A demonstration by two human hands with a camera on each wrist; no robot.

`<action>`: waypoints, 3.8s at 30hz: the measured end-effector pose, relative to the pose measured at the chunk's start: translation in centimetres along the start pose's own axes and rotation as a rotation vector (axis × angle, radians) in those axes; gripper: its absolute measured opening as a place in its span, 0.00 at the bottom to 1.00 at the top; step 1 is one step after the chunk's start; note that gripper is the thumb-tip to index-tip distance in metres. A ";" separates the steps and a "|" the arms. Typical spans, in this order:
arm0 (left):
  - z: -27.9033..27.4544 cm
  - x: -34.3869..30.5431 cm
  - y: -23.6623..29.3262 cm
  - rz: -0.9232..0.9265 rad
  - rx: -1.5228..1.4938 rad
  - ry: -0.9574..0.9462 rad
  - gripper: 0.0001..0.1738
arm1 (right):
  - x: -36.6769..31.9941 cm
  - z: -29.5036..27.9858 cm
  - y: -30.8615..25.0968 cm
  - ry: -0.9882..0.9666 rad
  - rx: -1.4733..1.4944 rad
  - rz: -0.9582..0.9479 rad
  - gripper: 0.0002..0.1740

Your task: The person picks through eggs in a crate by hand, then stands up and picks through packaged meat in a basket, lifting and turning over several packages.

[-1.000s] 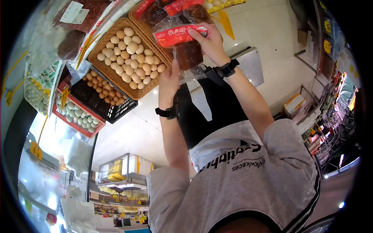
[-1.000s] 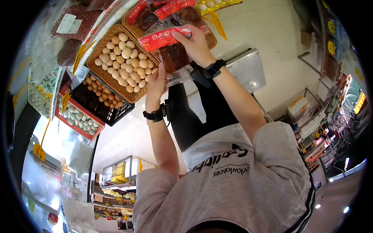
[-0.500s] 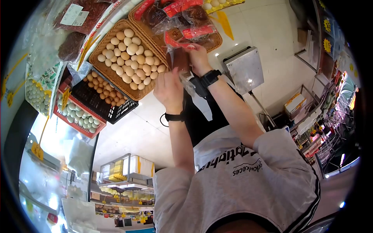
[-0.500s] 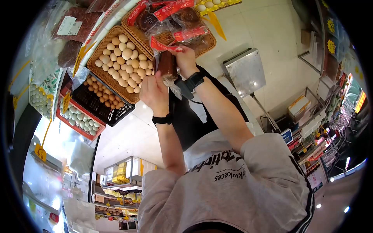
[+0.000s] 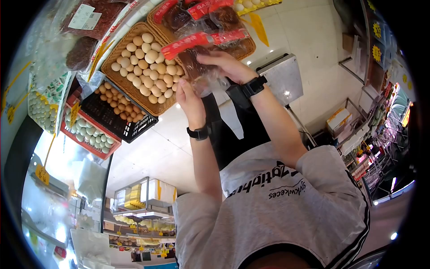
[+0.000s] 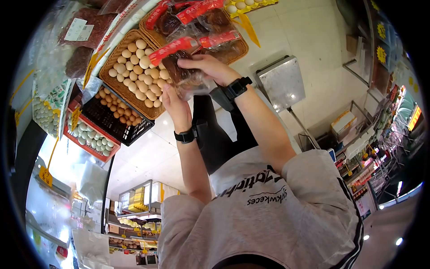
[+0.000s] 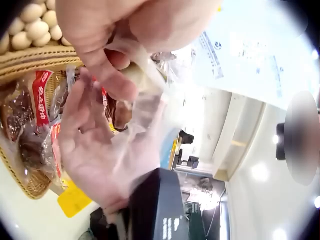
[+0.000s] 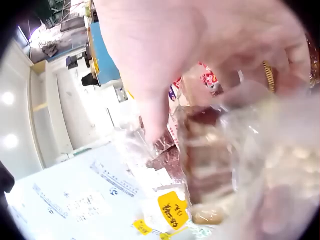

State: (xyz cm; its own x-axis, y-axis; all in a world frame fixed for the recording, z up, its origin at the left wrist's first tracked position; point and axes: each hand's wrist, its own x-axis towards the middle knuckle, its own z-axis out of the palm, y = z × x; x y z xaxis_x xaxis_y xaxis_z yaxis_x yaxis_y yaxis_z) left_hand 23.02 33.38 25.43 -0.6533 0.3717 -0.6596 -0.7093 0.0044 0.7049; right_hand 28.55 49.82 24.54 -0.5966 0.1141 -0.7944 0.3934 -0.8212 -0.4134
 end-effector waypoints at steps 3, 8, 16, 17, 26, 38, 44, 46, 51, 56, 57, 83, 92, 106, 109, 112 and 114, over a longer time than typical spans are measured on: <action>1.1 0.3 0.0 0.104 0.267 0.080 0.23 | -1.5 0.6 -0.9 0.003 0.084 0.096 0.26; 2.8 1.5 -1.8 0.590 0.890 0.433 0.21 | -0.6 3.5 1.5 0.165 0.373 0.021 0.27; 1.4 3.0 0.7 0.744 1.207 0.119 0.20 | 0.9 1.8 4.5 0.066 0.766 0.120 0.24; 1.1 3.1 1.4 0.613 1.159 0.057 0.20 | 0.6 1.2 4.0 0.070 0.636 0.103 0.26; -0.9 4.2 1.3 -0.067 0.346 -0.259 0.24 | -3.1 -1.7 0.7 0.008 -0.339 -0.050 0.28; 1.4 2.9 -1.2 0.235 0.404 -0.184 0.30 | -0.1 -6.8 4.4 -0.073 -0.758 -0.284 0.28; -1.7 7.1 1.9 -0.152 0.488 -0.322 0.35 | -1.3 -7.0 4.9 0.024 -0.359 -0.173 0.27; -0.7 9.2 2.8 -0.079 0.559 -0.420 0.35 | -0.1 -7.7 6.5 0.108 -0.464 -0.319 0.22; 2.2 15.2 3.9 -0.033 0.904 -0.371 0.32 | 4.8 -7.9 6.5 0.324 -0.296 -0.333 0.21; 0.9 21.2 -0.6 0.212 1.046 -0.180 0.33 | 9.1 -6.6 6.2 0.582 -0.569 -0.473 0.22; -0.3 22.8 -2.8 0.198 1.060 -0.115 0.34 | 9.8 -7.0 6.7 0.596 -0.676 -0.480 0.24; 4.9 20.7 0.6 0.409 1.897 0.129 0.28 | 11.7 -1.2 5.1 0.166 -1.671 -0.233 0.36; 11.9 20.6 -4.2 0.724 1.142 -0.307 0.23 | 7.6 -5.8 4.5 0.162 -1.138 -0.623 0.25; 4.7 14.6 0.9 -0.017 0.218 -0.225 0.07 | 0.3 -10.6 -1.9 0.531 -0.550 -0.595 0.30; 2.7 13.4 2.2 -0.055 0.263 -0.297 0.07 | 0.8 -9.3 -3.1 0.370 -0.602 -0.471 0.42; 1.3 13.0 2.0 -0.170 0.236 -0.344 0.09 | 1.7 -8.6 -3.9 0.099 -0.749 -0.299 0.36; 0.6 12.7 1.2 -0.204 0.170 -0.337 0.11 | 1.7 -8.0 -3.6 0.080 -0.629 -0.329 0.32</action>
State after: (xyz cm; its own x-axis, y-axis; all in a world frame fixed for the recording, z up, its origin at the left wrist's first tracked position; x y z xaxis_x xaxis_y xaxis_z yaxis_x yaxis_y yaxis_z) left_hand 14.01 38.69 18.09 -0.3610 0.6301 -0.6875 -0.7426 0.2517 0.6207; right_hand 31.67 57.41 21.10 -0.7104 0.3607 -0.6043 0.5449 -0.2615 -0.7967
